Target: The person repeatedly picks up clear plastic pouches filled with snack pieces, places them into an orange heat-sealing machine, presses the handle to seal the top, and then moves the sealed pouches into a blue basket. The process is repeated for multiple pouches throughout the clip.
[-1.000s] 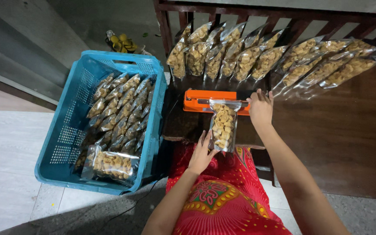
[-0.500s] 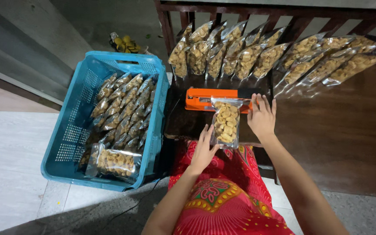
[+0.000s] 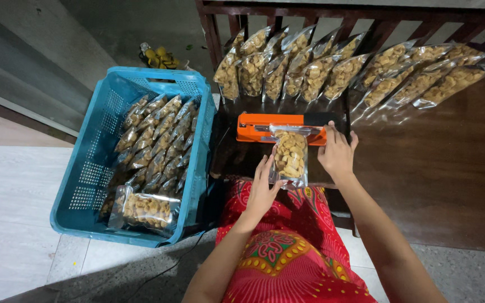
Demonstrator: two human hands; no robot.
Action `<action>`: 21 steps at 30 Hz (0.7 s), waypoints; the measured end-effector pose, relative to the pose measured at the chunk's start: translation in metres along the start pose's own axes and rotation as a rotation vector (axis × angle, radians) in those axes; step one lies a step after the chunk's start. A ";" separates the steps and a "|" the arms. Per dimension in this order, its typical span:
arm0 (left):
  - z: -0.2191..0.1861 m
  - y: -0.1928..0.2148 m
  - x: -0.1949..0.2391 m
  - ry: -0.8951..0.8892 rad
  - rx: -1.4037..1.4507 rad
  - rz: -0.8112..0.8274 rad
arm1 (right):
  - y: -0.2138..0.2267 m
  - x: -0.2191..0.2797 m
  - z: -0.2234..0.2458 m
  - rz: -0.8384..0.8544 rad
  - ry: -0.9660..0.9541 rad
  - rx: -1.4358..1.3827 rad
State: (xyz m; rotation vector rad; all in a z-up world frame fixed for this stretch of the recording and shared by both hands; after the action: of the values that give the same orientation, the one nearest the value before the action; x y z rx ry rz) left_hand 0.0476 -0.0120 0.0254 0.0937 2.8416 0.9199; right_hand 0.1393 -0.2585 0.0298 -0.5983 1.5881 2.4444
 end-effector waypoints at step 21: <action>0.084 -0.076 0.002 0.116 0.958 0.207 | 0.002 -0.003 0.004 -0.068 0.019 0.027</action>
State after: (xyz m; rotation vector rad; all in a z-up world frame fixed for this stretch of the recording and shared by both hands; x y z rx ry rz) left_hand 0.0587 -0.0249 -0.0871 0.4485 3.1309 -0.5006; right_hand 0.1403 -0.2559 0.0343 -0.6618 1.5785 2.3721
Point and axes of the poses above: each hand's wrist, its own x-axis away from the middle knuckle, its own y-axis out of the back of the hand, z = x × y, the point moved 4 cm from there along -x, towards the middle knuckle, and after that the axes turned 12 degrees about -x, right-handed, at the moved point
